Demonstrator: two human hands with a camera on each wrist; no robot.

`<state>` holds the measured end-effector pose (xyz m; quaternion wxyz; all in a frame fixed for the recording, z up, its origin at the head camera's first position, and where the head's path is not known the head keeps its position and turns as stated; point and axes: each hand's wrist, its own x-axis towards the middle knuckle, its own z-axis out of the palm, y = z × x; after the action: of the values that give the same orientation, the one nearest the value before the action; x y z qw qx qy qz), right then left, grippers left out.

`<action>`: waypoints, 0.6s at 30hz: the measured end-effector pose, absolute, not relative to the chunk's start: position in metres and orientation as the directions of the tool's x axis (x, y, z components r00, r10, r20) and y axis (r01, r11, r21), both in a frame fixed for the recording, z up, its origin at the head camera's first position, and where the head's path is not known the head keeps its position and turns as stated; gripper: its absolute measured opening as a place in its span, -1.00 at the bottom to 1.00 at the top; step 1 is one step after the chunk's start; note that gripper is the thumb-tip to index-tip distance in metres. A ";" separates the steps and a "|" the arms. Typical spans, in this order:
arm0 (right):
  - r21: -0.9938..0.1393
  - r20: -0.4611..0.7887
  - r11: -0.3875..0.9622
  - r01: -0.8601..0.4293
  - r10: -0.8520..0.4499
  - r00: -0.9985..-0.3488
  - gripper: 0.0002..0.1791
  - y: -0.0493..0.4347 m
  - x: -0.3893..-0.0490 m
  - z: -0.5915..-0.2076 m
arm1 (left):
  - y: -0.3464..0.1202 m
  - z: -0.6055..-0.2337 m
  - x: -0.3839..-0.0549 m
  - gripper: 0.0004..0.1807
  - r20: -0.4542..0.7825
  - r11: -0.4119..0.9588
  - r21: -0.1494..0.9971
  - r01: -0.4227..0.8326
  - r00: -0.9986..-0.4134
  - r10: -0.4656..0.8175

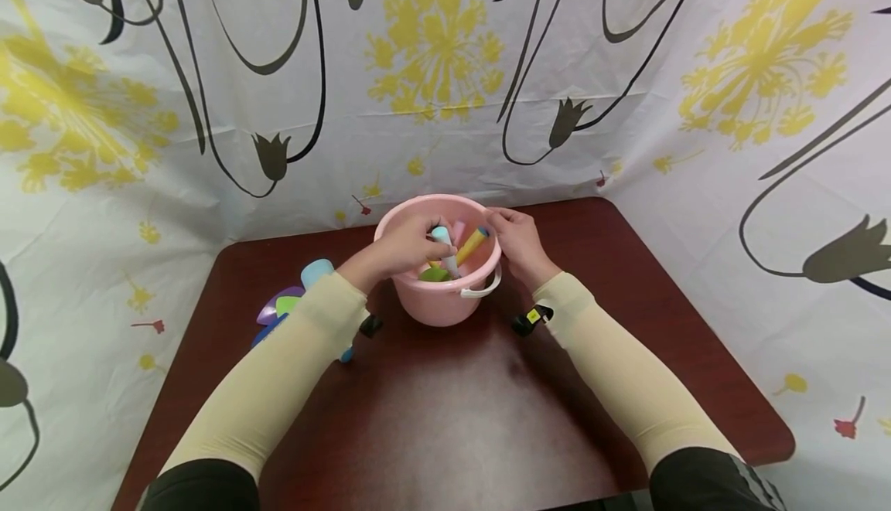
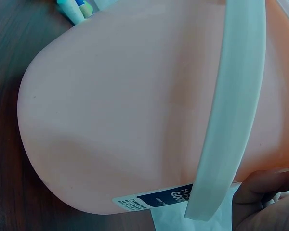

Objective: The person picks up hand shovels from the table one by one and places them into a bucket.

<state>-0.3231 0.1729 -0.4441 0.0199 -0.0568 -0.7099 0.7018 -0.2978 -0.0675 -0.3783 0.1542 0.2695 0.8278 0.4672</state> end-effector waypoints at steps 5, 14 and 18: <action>-0.998 -0.054 0.007 0.055 0.115 -0.992 -0.58 0.172 -0.322 -0.444 | -0.067 -0.380 -0.298 -0.93 -0.033 0.483 0.815 0.321 -0.806 0.591; -0.999 -0.038 -0.007 0.038 0.110 -0.993 -0.57 0.172 -0.323 -0.445 | -0.068 -0.375 -0.303 -0.87 -0.056 0.591 0.680 0.434 -0.773 0.631; -0.999 -0.033 -0.008 0.032 0.113 -0.993 -0.58 0.171 -0.324 -0.445 | -0.072 -0.375 -0.307 -0.84 -0.057 0.617 0.628 0.474 -0.763 0.644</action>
<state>-0.3240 0.1710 -0.4449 0.0285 -0.0516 -0.7038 0.7079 -0.3066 -0.0722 -0.3749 0.1399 0.3146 0.8883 0.3041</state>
